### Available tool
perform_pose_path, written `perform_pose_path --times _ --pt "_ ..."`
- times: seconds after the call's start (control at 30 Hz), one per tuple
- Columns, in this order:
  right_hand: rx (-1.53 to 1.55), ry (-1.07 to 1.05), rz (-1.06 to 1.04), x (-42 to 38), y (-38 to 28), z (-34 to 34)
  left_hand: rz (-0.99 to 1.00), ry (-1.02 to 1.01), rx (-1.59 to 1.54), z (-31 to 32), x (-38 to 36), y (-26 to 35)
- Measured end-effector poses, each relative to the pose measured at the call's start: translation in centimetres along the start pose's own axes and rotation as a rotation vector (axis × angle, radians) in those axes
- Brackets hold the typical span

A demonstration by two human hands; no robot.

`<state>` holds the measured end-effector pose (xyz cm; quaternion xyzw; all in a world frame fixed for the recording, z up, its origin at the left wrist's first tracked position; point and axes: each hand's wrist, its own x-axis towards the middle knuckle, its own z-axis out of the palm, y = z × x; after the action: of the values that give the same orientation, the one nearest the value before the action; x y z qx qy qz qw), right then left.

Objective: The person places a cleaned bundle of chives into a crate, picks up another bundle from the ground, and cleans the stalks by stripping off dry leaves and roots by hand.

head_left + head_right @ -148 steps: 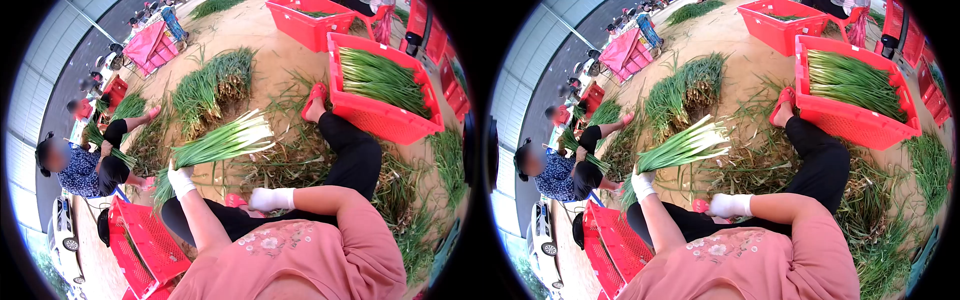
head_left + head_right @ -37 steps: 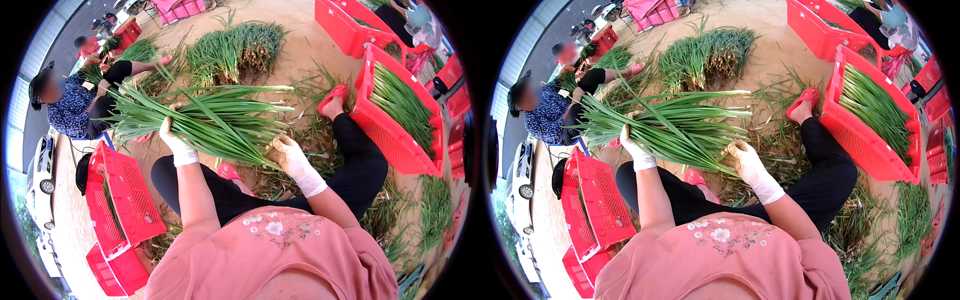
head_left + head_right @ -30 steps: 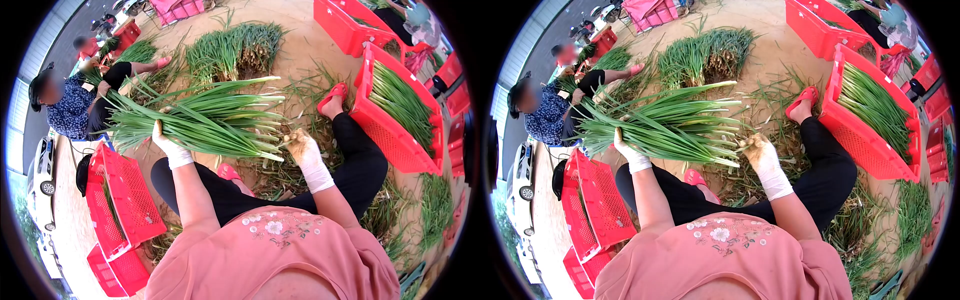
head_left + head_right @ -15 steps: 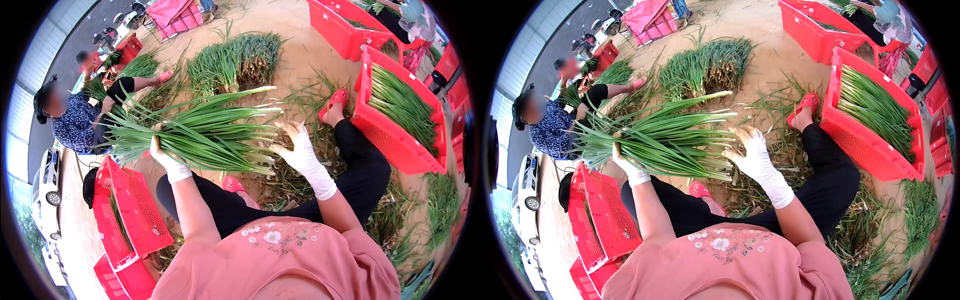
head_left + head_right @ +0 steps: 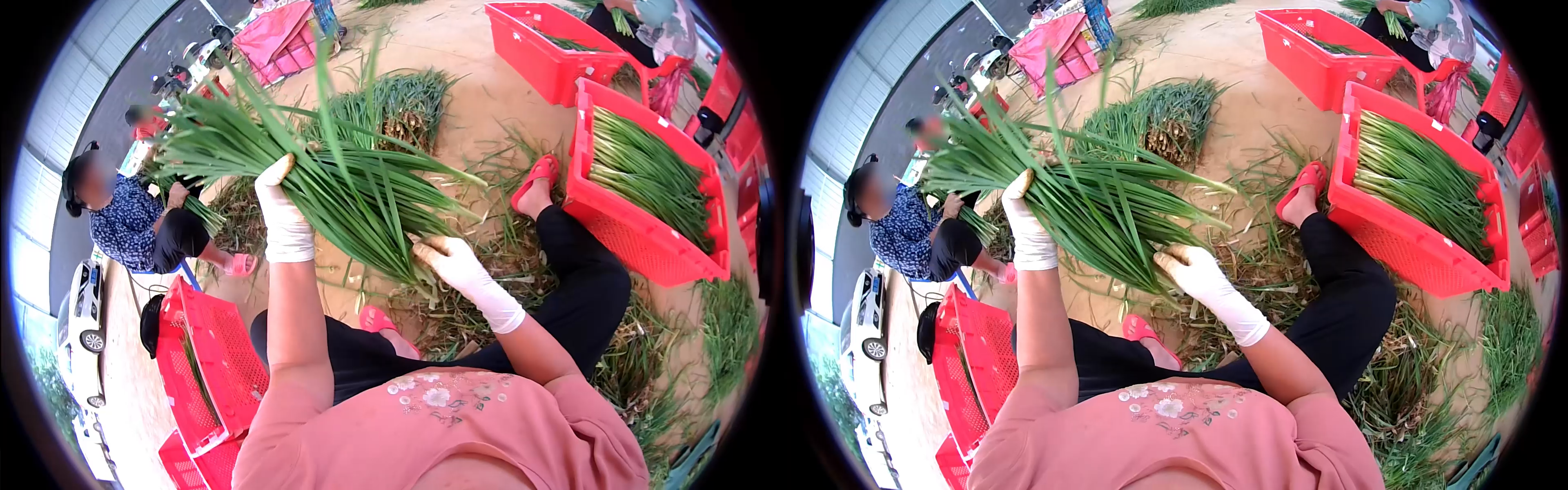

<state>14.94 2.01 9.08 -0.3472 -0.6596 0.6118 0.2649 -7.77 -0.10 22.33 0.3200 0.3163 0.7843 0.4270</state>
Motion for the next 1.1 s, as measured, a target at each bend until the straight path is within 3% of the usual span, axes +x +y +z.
perform_pose_path --times 0.1,0.13,0.27,0.33,0.37,0.4,0.47,0.6,0.67,0.73,0.77,0.8,0.9,0.93,0.97,1.0,1.03,1.1 --pt "0.180 -0.007 -0.029 -0.1 0.7 1.1 0.219 0.013 -0.142 -1.2 -0.1 -1.5" --pt "0.228 -0.005 -0.039 0.0 1.2 1.5 0.132 -0.010 -0.130 -2.1 -1.2 -1.2" --pt "0.184 -0.011 -0.109 -0.3 1.0 2.0 0.269 0.261 -0.150 -6.2 -3.1 -2.5" --pt "-0.107 0.103 -0.145 -0.4 1.3 2.3 0.300 0.317 -0.135 -7.8 -4.1 -3.0" --pt "-0.297 0.187 -0.262 -0.6 1.9 2.7 0.286 0.198 -0.220 -8.2 -4.6 -3.1" --pt "-0.301 0.183 -0.260 -0.8 2.4 3.0 0.287 0.204 -0.224 -8.6 -4.7 -3.2" --pt "-0.620 0.290 -0.501 -1.3 3.0 3.5 0.308 0.248 -0.043 -9.2 -5.1 -3.3" --pt "-0.842 0.274 -0.366 -1.9 4.5 3.9 0.187 0.271 -0.064 -9.5 -5.7 -2.6" --pt "-0.810 0.288 -0.389 -2.1 5.3 3.8 0.189 0.299 -0.099 -8.9 -5.7 -2.3" --pt "-0.768 0.300 -0.335 -2.3 5.6 3.5 0.251 0.325 -0.052 -8.9 -5.6 -2.6" --pt "-0.718 0.260 -0.165 -2.4 5.7 2.8 0.304 0.418 0.022 -8.5 -5.9 -2.3" --pt "-0.686 0.281 -0.094 -2.0 8.1 1.5 0.291 0.349 -0.007 -9.7 -5.6 -1.7" --pt "-0.880 0.306 0.407 -2.3 14.8 -5.0 0.297 0.106 -0.235 -11.8 -5.2 1.3" --pt "-0.967 0.140 0.696 -2.9 14.0 -7.7 0.346 0.265 -0.132 -10.6 -5.4 2.2" --pt "-0.978 0.238 0.710 -2.7 18.1 -10.3 0.354 0.307 -0.141 -10.5 -5.2 3.0" --pt "-0.992 0.310 0.798 -2.6 14.3 -10.1 0.369 0.345 -0.152 -10.8 -4.8 3.9" --pt "-1.011 0.348 0.759 -2.4 10.5 -9.3 0.324 0.340 -0.103 -11.5 -4.6 4.8" --pt "-1.035 0.450 0.132 -0.9 8.2 -7.7 0.332 0.349 -0.035 -11.1 -3.4 5.5"
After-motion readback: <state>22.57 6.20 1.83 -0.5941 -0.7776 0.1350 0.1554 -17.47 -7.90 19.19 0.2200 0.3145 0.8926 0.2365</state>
